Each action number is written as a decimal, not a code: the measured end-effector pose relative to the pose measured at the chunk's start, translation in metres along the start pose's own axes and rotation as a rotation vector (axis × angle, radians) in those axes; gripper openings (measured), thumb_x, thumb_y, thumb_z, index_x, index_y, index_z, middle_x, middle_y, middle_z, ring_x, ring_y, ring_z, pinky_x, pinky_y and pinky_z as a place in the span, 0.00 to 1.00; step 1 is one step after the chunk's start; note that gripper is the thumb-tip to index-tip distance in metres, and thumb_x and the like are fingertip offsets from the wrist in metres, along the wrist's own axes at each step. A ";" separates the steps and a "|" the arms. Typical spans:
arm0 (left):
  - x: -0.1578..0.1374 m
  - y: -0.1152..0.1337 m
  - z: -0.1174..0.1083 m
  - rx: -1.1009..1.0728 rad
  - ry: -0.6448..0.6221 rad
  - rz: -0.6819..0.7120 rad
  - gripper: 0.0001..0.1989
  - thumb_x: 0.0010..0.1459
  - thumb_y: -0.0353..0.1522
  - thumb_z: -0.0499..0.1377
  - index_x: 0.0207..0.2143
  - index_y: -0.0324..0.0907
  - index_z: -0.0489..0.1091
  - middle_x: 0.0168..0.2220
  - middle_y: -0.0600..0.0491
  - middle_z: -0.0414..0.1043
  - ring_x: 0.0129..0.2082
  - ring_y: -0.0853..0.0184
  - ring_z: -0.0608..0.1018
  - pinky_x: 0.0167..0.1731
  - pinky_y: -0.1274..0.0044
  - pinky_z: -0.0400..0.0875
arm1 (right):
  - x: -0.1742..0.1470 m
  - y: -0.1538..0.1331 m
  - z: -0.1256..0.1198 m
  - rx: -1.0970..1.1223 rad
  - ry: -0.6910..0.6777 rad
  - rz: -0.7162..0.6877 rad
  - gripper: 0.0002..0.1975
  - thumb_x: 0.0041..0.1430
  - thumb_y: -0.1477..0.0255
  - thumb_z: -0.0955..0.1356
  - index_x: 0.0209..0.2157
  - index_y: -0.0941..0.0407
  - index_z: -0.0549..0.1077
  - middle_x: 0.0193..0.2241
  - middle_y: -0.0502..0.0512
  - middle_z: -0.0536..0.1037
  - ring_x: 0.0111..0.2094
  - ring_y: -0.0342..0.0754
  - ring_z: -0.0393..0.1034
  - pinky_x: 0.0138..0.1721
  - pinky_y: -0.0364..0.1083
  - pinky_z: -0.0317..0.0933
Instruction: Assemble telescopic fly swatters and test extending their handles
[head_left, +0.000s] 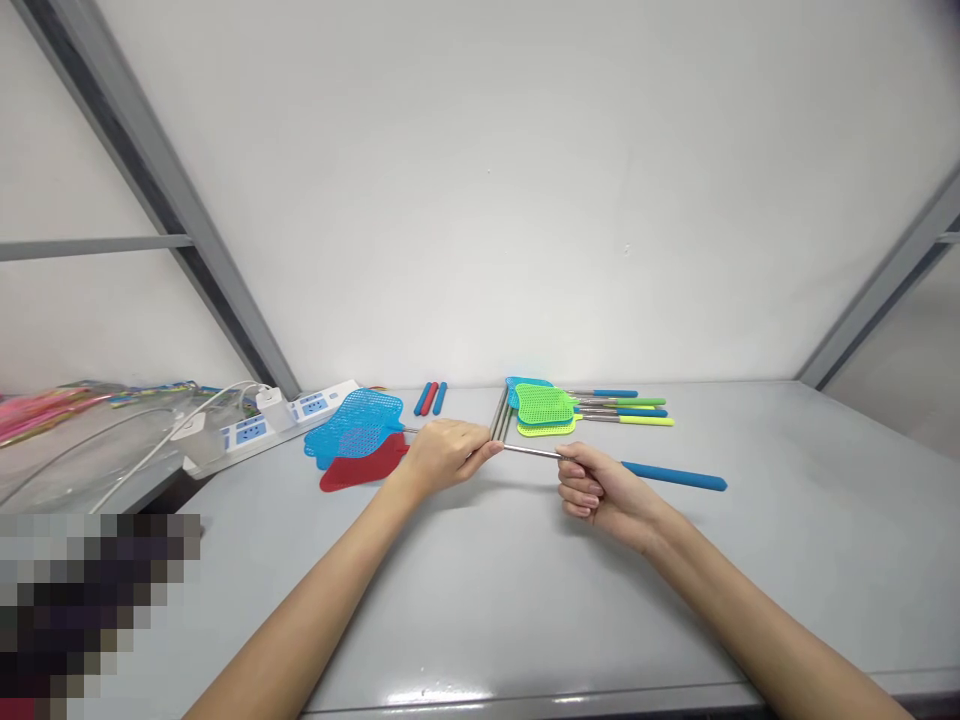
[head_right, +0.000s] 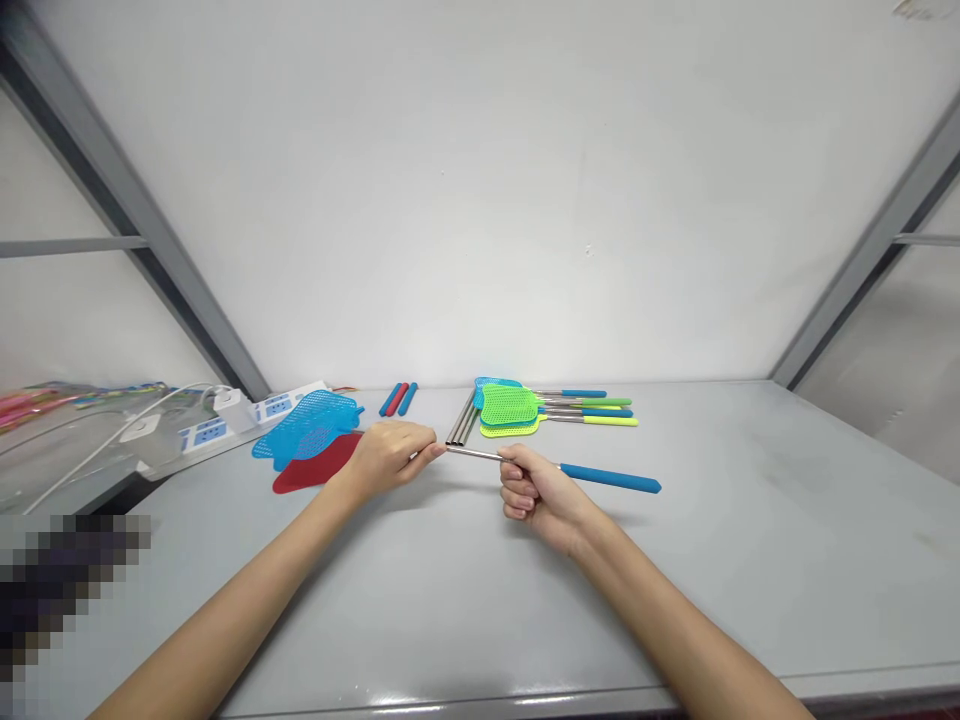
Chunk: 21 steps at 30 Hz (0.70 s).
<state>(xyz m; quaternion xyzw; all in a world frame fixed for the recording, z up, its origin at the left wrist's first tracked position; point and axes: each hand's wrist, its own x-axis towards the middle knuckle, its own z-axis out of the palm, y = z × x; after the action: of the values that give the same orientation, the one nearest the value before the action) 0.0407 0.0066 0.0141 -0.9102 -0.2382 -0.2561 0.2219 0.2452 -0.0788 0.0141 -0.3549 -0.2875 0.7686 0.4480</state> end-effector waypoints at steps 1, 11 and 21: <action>0.000 -0.001 0.000 -0.001 0.001 0.002 0.16 0.56 0.35 0.44 0.19 0.40 0.60 0.15 0.57 0.62 0.17 0.74 0.66 0.18 0.80 0.51 | 0.000 0.000 0.000 -0.006 0.005 -0.003 0.16 0.47 0.67 0.63 0.15 0.57 0.53 0.09 0.40 0.43 0.13 0.35 0.37 0.16 0.39 0.40; 0.000 -0.001 -0.004 0.009 -0.013 -0.032 0.15 0.56 0.36 0.45 0.19 0.40 0.60 0.16 0.57 0.62 0.17 0.74 0.66 0.19 0.80 0.51 | 0.000 -0.006 -0.006 -0.037 0.003 -0.031 0.17 0.48 0.68 0.63 0.14 0.57 0.52 0.10 0.40 0.43 0.13 0.36 0.38 0.16 0.39 0.41; 0.001 0.000 -0.009 0.022 -0.017 -0.045 0.17 0.56 0.36 0.44 0.17 0.40 0.59 0.14 0.57 0.61 0.17 0.73 0.66 0.18 0.79 0.50 | 0.002 -0.009 -0.013 -0.011 0.003 -0.016 0.17 0.47 0.69 0.64 0.13 0.56 0.52 0.09 0.40 0.42 0.12 0.36 0.37 0.15 0.40 0.42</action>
<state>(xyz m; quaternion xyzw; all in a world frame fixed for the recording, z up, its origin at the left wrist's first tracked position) 0.0386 0.0022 0.0214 -0.9042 -0.2633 -0.2505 0.2242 0.2600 -0.0717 0.0130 -0.3563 -0.2937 0.7629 0.4525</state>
